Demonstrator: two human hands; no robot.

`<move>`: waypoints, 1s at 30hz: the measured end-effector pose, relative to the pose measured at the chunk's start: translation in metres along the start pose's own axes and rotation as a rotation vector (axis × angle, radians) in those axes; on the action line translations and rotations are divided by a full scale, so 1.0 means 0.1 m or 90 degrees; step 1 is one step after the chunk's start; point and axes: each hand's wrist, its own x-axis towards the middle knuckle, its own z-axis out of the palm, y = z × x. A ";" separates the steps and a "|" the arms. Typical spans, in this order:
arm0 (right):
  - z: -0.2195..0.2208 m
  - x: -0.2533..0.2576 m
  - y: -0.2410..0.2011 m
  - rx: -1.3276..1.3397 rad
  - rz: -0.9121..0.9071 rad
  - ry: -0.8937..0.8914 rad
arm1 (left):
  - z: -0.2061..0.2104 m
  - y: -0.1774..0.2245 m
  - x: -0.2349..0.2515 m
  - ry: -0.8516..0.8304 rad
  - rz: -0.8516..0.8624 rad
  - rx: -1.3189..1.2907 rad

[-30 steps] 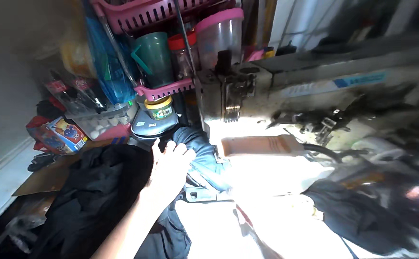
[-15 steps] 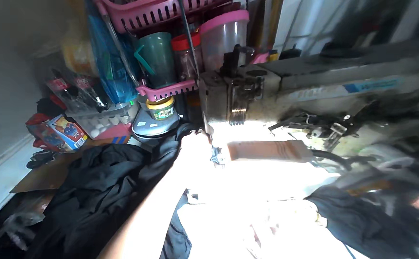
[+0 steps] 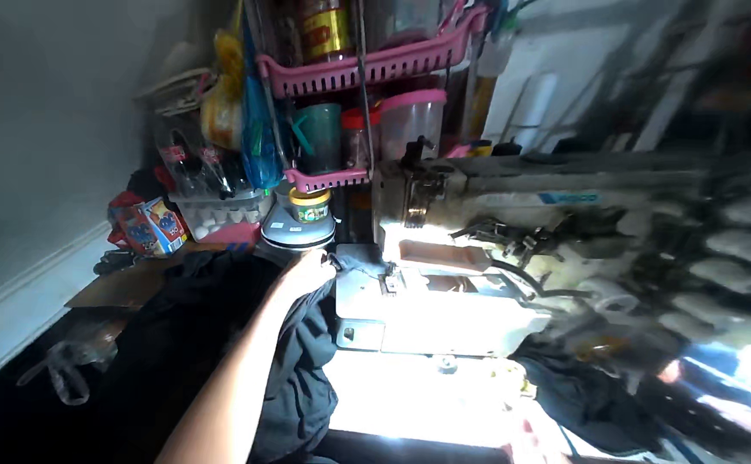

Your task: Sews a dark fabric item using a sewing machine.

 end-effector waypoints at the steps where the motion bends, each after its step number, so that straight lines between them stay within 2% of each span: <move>1: -0.03 0.07 -0.04 -0.076 -0.030 -0.007 | -0.05 -0.02 -0.18 -0.027 0.034 -0.069; 3: 0.02 0.23 -0.29 -0.222 -0.084 -0.008 | -0.09 -0.02 -0.52 -0.049 0.058 -0.189; 4: 0.07 0.31 -0.46 -0.290 -0.121 -0.003 | -0.07 -0.01 -0.70 -0.018 0.094 -0.220; 7: 0.38 0.64 -0.62 -0.400 -0.298 0.066 | 0.11 0.02 -1.19 0.093 0.305 -0.251; 9: 0.66 0.95 -0.47 -0.374 -0.409 0.089 | 0.30 0.06 -1.36 0.100 0.435 -0.257; 12: 0.93 1.29 -0.55 -0.306 -0.411 -0.017 | 0.56 0.10 -1.46 0.043 0.523 -0.170; 14: 0.98 1.38 -0.57 -0.288 -0.428 0.029 | 0.64 0.05 -1.44 -0.024 0.555 -0.085; 15: 0.93 1.34 -0.61 -0.287 -0.383 0.028 | 0.65 0.02 -1.43 -0.043 0.553 -0.057; 17: 0.70 1.09 -0.81 -0.271 -0.192 -0.034 | 0.56 0.00 -1.43 -0.014 0.515 -0.069; 19: 0.54 0.79 -0.99 -0.221 -0.016 -0.065 | 0.45 0.02 -1.36 0.128 0.452 -0.090; 21: 0.59 0.63 -0.89 -0.188 -0.051 -0.051 | 0.38 0.07 -1.19 0.301 0.381 0.016; 22: 0.68 0.58 -0.87 -0.178 -0.085 -0.066 | 0.35 0.08 -1.08 0.335 0.341 0.108; 24: 0.94 0.54 -0.72 -0.154 -0.108 -0.091 | 0.29 0.07 -0.84 0.262 0.249 0.241; 26: 1.07 0.58 -0.61 -0.146 -0.077 -0.100 | 0.18 0.04 -0.64 0.153 0.161 0.242; 28: 0.90 0.72 -0.61 -0.176 -0.080 -0.056 | -0.02 -0.04 -0.56 0.137 0.138 0.110; 30: 0.56 0.82 -0.61 -0.170 -0.010 -0.103 | -0.20 -0.10 -0.67 0.143 0.111 -0.140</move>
